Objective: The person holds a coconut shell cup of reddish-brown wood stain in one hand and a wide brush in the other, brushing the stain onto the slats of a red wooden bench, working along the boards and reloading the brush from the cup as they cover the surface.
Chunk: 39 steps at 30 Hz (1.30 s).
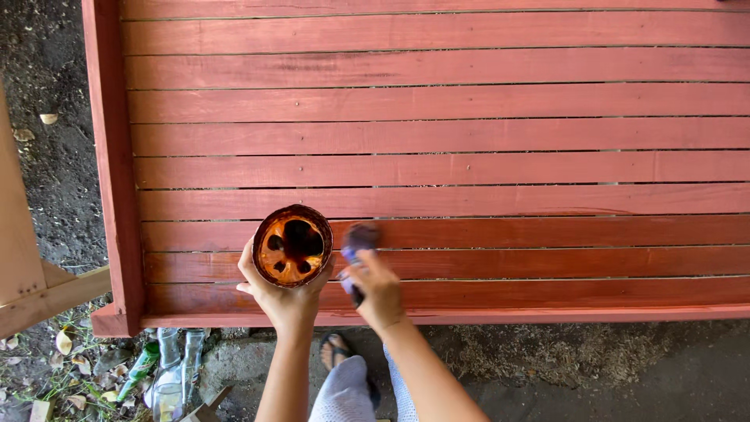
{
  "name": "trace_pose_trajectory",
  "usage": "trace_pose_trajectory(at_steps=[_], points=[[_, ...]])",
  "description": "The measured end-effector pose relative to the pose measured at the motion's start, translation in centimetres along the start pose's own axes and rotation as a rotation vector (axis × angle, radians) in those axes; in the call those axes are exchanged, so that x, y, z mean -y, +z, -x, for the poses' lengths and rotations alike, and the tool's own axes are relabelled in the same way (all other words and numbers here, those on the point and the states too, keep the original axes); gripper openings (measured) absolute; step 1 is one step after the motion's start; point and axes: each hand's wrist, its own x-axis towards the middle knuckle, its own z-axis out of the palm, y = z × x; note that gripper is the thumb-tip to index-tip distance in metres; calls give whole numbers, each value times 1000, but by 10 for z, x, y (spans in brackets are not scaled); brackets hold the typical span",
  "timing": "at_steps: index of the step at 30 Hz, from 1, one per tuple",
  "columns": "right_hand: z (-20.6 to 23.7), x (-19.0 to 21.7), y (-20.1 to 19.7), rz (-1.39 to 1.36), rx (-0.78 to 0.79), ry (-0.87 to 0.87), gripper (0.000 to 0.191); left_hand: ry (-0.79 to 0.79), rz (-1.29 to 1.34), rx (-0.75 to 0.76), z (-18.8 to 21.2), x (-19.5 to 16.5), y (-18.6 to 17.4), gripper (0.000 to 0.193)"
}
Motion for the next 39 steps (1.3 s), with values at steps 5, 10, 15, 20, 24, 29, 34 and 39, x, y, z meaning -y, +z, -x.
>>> trace_pose_trajectory(at_steps=[5,10,15,20,24,29,34,39], points=[[-1,-32,-37,-172,153,-74,37,-7,2,-1,3,-2,7,99],[32,-154,-152,66,-21,73,36,-24,-11,42,13,-9,27,105],[68,-246,-229,411,-286,323,29,1,18,95,27,-17,50,107],[76,-257,-209,463,-449,341,29,-7,47,166,31,-8,54,109],[60,-198,-131,353,-405,344,33,-7,59,127,22,10,34,109],[23,-85,-36,240,-366,364,39,-46,51,64,-4,34,-10,106],[-20,39,40,75,-312,286,33,-110,11,-7,-32,73,-86,104],[-57,174,123,-90,-186,121,32,-40,215,-116,-51,115,-168,100]])
